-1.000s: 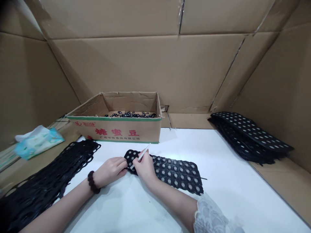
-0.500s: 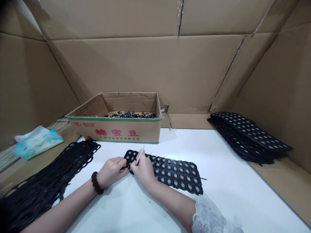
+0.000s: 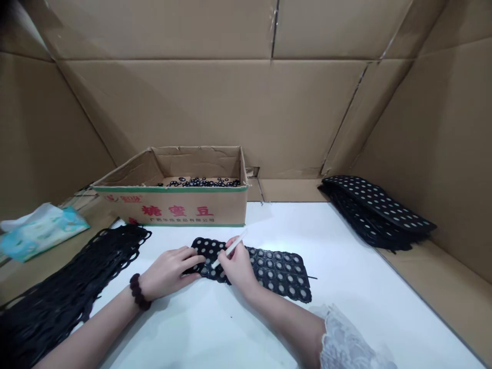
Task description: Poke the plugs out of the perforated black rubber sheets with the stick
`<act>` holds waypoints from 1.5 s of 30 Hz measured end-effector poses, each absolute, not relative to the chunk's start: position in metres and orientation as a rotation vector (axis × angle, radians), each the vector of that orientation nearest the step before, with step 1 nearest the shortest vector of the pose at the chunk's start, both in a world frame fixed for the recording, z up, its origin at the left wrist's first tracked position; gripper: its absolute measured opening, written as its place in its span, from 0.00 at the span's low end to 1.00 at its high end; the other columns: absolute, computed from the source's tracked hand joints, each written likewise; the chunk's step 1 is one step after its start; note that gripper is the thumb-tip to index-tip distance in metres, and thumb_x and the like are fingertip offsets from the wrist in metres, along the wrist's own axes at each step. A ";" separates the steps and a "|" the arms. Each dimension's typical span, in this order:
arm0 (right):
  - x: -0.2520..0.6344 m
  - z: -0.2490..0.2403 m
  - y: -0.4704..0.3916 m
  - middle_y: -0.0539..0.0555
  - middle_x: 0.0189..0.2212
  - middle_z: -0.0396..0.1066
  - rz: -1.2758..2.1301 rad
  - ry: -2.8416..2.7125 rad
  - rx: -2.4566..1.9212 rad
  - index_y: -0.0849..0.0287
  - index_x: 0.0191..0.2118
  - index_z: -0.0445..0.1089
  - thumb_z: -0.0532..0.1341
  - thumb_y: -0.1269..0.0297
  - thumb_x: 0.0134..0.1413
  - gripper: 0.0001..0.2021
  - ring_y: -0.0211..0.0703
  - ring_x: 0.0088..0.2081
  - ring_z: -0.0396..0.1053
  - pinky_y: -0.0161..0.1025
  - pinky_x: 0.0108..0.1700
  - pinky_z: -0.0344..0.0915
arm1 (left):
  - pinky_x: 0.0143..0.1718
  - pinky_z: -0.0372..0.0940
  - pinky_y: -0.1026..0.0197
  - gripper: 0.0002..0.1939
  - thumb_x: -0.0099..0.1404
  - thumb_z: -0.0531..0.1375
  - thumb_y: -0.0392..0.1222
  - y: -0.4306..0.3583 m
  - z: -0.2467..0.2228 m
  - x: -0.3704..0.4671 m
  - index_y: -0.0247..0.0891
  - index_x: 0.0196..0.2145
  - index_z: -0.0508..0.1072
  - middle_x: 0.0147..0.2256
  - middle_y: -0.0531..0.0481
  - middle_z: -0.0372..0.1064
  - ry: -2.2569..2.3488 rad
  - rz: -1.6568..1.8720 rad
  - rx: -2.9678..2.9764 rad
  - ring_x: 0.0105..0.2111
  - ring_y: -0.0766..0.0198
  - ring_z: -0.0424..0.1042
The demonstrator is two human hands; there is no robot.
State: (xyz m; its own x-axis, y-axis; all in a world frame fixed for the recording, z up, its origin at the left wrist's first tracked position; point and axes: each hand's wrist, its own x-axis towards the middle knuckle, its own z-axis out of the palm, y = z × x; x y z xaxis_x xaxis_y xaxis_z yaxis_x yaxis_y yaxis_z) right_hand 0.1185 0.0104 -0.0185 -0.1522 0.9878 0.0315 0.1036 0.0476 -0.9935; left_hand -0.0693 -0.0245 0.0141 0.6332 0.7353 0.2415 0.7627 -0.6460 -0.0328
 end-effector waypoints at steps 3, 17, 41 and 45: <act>0.116 -0.022 0.010 0.40 0.16 0.54 1.162 -1.457 -1.210 0.55 0.34 0.50 0.54 0.65 0.44 0.10 0.32 0.13 0.56 0.30 0.14 0.59 | 0.30 0.61 0.63 0.06 0.59 0.49 0.38 -0.023 0.009 -0.063 0.39 0.34 0.65 0.29 0.50 0.64 -1.181 -0.272 -2.669 0.31 0.64 0.65; 0.135 -0.003 0.020 0.38 0.14 0.49 1.315 -1.332 -1.180 0.55 0.30 0.48 0.52 0.67 0.41 0.10 0.30 0.11 0.53 0.30 0.13 0.59 | 0.23 0.58 0.63 0.06 0.56 0.48 0.31 -0.027 0.004 -0.017 0.38 0.24 0.58 0.23 0.52 0.60 -1.256 -0.409 -2.535 0.24 0.64 0.62; 0.135 -0.018 0.013 0.42 0.17 0.49 1.040 -1.596 -1.257 0.56 0.28 0.50 0.51 0.70 0.40 0.06 0.31 0.18 0.52 0.29 0.20 0.52 | 0.25 0.57 0.61 0.05 0.53 0.50 0.31 -0.029 -0.004 -0.015 0.38 0.22 0.59 0.22 0.52 0.60 -1.348 -0.410 -2.557 0.24 0.63 0.62; 0.135 -0.012 0.011 0.42 0.17 0.49 0.899 -1.724 -1.237 0.57 0.26 0.50 0.50 0.72 0.38 0.06 0.32 0.18 0.50 0.30 0.23 0.50 | 0.24 0.57 0.61 0.05 0.51 0.49 0.30 -0.029 -0.006 -0.011 0.38 0.22 0.59 0.21 0.52 0.60 -1.342 -0.413 -2.519 0.23 0.63 0.62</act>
